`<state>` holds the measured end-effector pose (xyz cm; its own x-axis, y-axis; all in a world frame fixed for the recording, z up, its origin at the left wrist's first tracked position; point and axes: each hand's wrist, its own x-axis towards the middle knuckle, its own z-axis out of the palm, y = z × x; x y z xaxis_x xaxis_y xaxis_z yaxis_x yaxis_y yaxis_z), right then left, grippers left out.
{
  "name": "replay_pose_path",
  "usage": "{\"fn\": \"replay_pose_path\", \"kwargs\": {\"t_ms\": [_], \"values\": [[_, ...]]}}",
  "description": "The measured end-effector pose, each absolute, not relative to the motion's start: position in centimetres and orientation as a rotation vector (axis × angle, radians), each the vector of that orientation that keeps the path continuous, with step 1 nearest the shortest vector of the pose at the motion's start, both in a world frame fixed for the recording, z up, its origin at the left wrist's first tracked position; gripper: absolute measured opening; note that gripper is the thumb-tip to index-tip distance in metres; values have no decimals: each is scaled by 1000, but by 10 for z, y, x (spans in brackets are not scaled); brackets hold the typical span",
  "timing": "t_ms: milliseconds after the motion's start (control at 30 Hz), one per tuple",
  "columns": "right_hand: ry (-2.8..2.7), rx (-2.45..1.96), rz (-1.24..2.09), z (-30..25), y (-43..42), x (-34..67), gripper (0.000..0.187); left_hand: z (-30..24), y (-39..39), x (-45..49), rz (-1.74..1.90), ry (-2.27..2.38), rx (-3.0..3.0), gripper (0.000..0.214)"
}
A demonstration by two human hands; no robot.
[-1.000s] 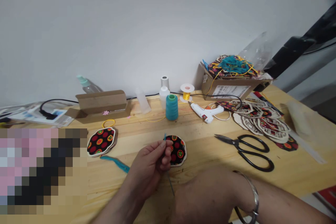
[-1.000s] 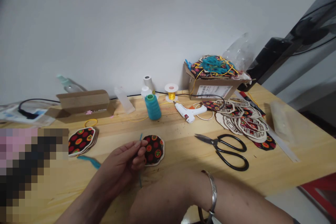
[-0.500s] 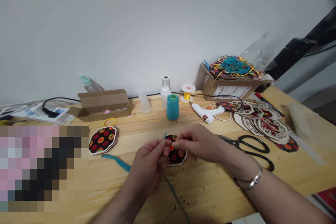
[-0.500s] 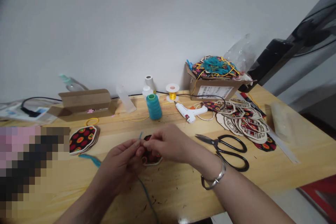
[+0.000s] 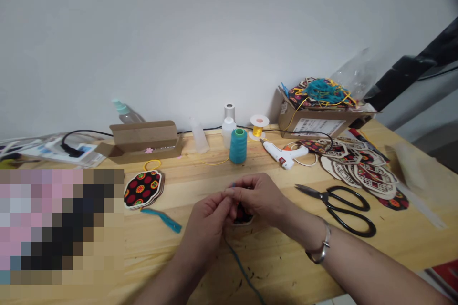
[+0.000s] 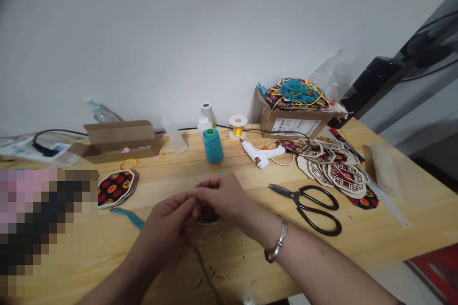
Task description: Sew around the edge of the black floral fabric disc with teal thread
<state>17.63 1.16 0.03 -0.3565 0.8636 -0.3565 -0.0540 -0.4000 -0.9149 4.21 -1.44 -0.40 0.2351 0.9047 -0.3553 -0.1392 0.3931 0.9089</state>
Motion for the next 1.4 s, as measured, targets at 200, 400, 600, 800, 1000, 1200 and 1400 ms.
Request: {"fn": "replay_pose_path", "kwargs": {"t_ms": [200,400,600,800,1000,1200,1400], "values": [[-1108,-1300,1701,3,14,176,20,-5,-15,43,848,1052,838,27],[-1235,-1352,1590,0,15,178,20,-3,-14,46,885,1009,657,27],[-1277,-1341,1572,-2,16,177,20,3,-13,47,895,971,554,24],[-1891,-1470,1132,9,18,195,13,3,-12,45,962,1048,535,19],[-2543,-1530,628,21,8,208,33,5,-10,44,996,1075,515,21],[-2649,-1494,539,19,5,205,40,8,-10,45,999,1076,535,18],[-2621,-1560,454,18,9,204,34,8,-11,44,1015,1085,537,20]]}}
